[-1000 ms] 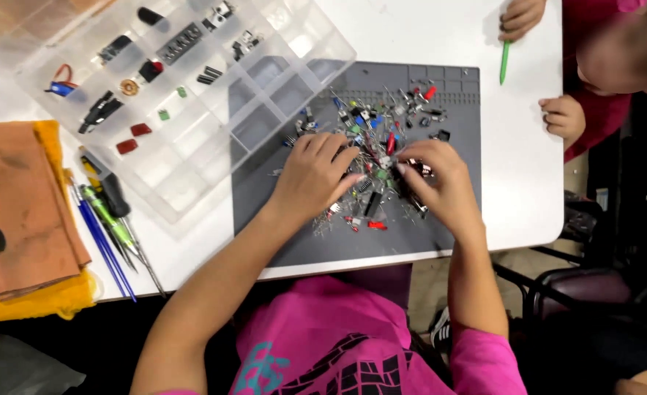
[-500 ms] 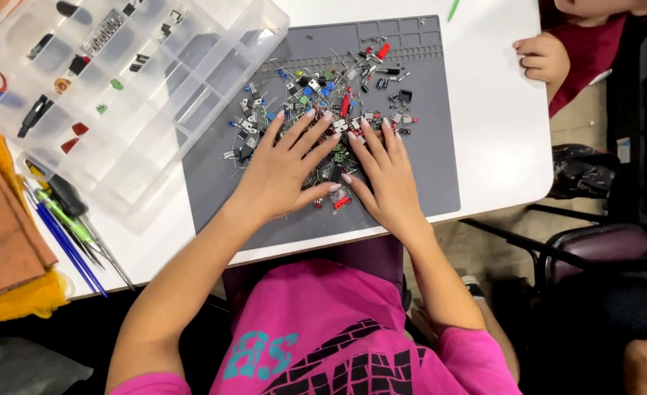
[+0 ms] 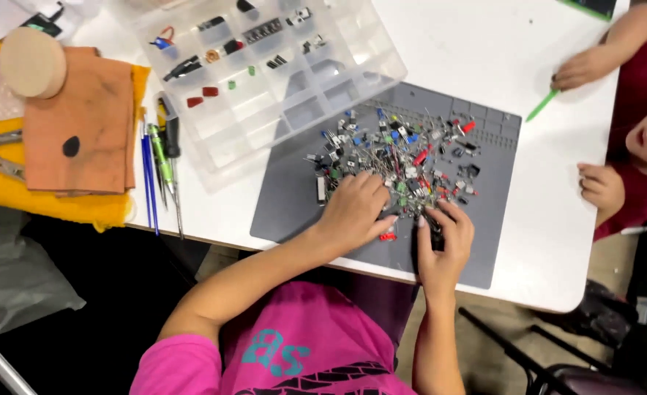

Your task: Sorting various small electronic components like LEDs and transistors from a pile into a partitioned plastic storage box.

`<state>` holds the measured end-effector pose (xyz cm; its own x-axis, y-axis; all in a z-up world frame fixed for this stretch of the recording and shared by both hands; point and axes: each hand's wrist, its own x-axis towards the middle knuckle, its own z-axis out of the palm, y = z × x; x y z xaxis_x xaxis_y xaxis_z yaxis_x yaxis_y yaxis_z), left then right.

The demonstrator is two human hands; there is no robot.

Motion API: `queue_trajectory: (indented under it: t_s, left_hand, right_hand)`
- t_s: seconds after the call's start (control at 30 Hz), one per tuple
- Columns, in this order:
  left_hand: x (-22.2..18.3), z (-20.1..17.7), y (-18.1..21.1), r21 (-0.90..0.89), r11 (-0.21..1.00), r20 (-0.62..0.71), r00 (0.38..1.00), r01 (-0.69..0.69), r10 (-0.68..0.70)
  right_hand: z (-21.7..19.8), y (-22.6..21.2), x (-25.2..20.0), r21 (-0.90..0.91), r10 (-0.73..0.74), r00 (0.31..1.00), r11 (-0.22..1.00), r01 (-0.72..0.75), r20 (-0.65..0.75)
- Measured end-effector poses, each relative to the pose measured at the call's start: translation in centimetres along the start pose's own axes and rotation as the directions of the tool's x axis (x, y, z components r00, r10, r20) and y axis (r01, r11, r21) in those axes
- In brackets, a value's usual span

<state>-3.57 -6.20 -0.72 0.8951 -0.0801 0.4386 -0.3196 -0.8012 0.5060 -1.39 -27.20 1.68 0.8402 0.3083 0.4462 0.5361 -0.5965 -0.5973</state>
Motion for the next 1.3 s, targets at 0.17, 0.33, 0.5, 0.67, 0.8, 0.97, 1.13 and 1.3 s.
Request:
queue_trajectory:
  t_s: [0.17, 0.33, 0.5, 0.67, 0.8, 0.97, 1.13, 1.3]
  left_hand:
    - [0.0, -1.1, -0.3, -0.119, 0.989, 0.067, 0.995, 0.088, -0.08]
    - [1.0, -2.8, -1.1, -0.247, 0.961, 0.154, 0.984, 0.123, -0.086]
    - [3.5, -5.4, -3.0, -0.433, 0.888, 0.15, 0.983, 0.158, -0.102]
    - [6.4, -10.9, -5.7, -0.517, 0.838, 0.115, 0.985, 0.172, -0.132]
    - [8.8, -13.5, -13.2, -0.339, 0.911, -0.277, 0.9, 0.237, -0.337]
    - [9.2, -15.4, -19.0, -0.091, 0.957, -0.424, 0.859, 0.276, -0.288]
    - [8.5, -13.7, -20.8, 0.094, 0.923, -0.276, 0.9, 0.374, -0.337]
    - [7.7, -12.7, -20.1, 0.408, 0.875, -0.209, 0.96, 0.26, -0.187]
  right_hand:
    - [0.0, -0.9, 0.4, 0.022, -0.024, 0.999, 0.999, 0.024, -0.032]
    - [0.2, -0.7, 0.1, 0.033, -0.008, 0.999, 0.999, 0.01, -0.054]
    - [0.2, -1.0, 0.0, -0.003, 0.021, 1.0, 1.0, -0.021, -0.02]
    - [0.1, -1.4, 0.3, 0.001, 0.03, 0.999, 1.0, -0.03, -0.019]
    - [0.2, -0.9, 0.1, 0.0, 0.049, 0.999, 0.999, -0.049, -0.02]
    - [0.3, -0.7, 0.1, -0.014, 0.071, 0.997, 0.997, -0.072, -0.025]
    - [0.5, -0.8, 0.5, -0.014, 0.087, 0.996, 0.996, -0.087, -0.026]
    - [0.2, -1.4, 0.7, -0.001, 0.067, 0.998, 0.998, -0.067, -0.018]
